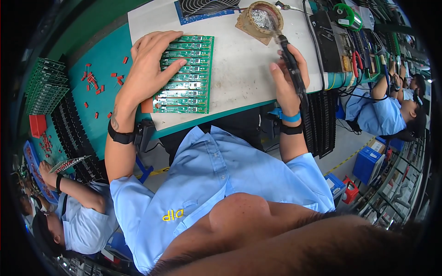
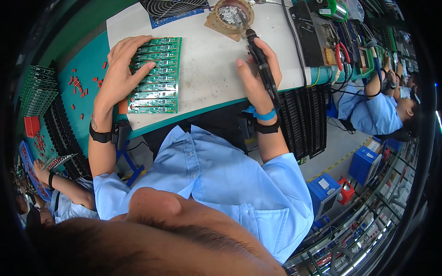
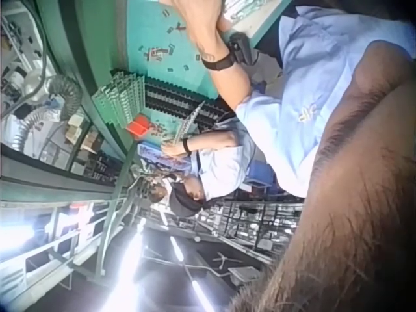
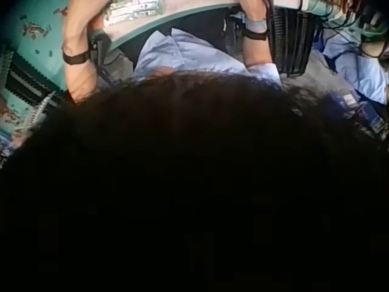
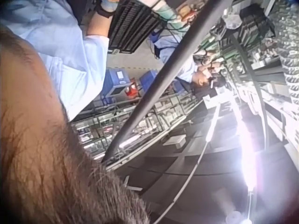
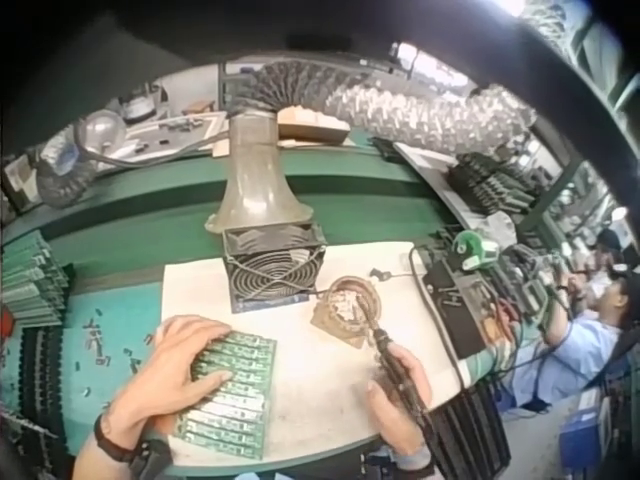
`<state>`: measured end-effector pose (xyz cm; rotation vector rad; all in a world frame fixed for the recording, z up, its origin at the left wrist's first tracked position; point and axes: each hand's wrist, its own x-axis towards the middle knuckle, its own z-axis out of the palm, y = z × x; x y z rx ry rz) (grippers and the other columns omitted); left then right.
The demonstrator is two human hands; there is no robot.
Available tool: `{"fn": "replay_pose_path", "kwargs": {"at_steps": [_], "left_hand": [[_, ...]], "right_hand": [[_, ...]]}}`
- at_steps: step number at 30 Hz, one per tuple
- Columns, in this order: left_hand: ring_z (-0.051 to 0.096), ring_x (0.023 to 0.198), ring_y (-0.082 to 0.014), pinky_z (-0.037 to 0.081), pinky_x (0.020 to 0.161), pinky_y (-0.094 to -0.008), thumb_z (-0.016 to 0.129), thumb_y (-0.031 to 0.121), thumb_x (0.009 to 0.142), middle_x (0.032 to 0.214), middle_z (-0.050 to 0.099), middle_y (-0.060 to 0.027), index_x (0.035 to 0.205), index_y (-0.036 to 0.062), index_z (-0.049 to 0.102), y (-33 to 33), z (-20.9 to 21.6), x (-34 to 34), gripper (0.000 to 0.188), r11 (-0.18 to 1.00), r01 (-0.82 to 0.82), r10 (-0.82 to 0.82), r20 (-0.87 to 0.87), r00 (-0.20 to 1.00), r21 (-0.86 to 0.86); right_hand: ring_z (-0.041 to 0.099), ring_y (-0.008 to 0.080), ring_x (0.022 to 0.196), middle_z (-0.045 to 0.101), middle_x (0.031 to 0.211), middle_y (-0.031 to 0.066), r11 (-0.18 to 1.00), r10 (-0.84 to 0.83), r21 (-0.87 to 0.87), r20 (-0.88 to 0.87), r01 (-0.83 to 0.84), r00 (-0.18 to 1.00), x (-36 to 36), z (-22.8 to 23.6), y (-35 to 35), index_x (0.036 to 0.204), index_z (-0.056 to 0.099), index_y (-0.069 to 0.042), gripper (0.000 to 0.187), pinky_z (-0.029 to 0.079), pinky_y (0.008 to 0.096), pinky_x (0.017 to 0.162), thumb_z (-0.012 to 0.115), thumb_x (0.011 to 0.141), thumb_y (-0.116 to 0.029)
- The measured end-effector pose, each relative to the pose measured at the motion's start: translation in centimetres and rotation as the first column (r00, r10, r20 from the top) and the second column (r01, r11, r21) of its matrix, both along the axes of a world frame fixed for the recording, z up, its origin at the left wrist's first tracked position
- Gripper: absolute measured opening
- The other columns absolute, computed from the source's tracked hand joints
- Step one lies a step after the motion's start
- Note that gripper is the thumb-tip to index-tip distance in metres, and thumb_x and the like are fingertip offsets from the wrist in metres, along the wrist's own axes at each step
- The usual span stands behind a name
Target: The person picks up a circuit board, places it on a block, and holds a metal plate against it. After setting the plate aside, they use a soldering iron to apply solder to the components on the circuit board.
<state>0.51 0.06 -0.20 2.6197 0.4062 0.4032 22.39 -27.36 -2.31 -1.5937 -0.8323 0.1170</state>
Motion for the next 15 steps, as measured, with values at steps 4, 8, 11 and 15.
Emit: {"fn": "replay_pose_path", "kwargs": {"at_steps": [4, 8, 11, 15], "left_hand": [[0.053, 0.141, -0.0295, 0.025, 0.124, -0.0466, 0.081, 0.026, 0.093, 0.146, 0.065, -0.0081, 0.145, 0.0114, 0.063, -0.1, 0.2, -0.1, 0.057, 1.000, 0.010, -0.010, -0.032, 0.999, -0.010], [0.053, 0.142, -0.0284, 0.023, 0.125, -0.0479, 0.081, 0.025, 0.092, 0.147, 0.065, -0.0073, 0.143, 0.0121, 0.066, -0.4, 0.4, 0.0, 0.055, 0.997, 0.058, -0.060, -0.030, 0.998, -0.048], [0.052, 0.142, -0.0282, 0.023, 0.125, -0.0484, 0.081, 0.024, 0.092, 0.147, 0.065, -0.0067, 0.140, 0.0121, 0.068, -0.7, 0.7, -0.2, 0.052, 0.997, 0.076, -0.077, -0.040, 0.996, -0.028], [0.052, 0.142, -0.0279, 0.023, 0.125, -0.0492, 0.080, 0.023, 0.092, 0.147, 0.065, -0.0058, 0.136, 0.0117, 0.070, -0.8, 0.5, 0.0, 0.047, 0.996, 0.086, -0.086, -0.042, 0.995, -0.012]], "right_hand": [[0.068, 0.0186, 0.096, 0.070, 0.120, 0.0132, 0.998, 0.059, 0.006, -0.104, -0.058, 0.993, -0.5, 0.6, -0.1, 0.134, 0.065, 0.003, 0.049, 0.054, 0.0329, 0.092, 0.080, 0.087, 0.007], [0.068, 0.0198, 0.093, 0.072, 0.113, 0.0154, 0.963, 0.264, -0.069, 0.050, -0.260, 0.963, -1.8, 2.9, -0.4, 0.127, 0.068, 0.005, 0.046, 0.055, 0.0326, 0.086, 0.081, 0.084, 0.007], [0.069, 0.0212, 0.089, 0.073, 0.107, 0.0168, 0.898, 0.428, -0.152, 0.090, -0.413, 0.899, -2.1, 4.0, 0.0, 0.122, 0.070, 0.006, 0.043, 0.054, 0.0328, 0.082, 0.082, 0.081, 0.006], [0.069, 0.0260, 0.080, 0.074, 0.089, 0.0122, 0.906, 0.414, -0.138, 0.094, -0.400, 0.906, -2.9, 4.1, 0.8, 0.111, 0.077, 0.000, 0.039, 0.054, 0.0353, 0.074, 0.083, 0.073, 0.004]]}}
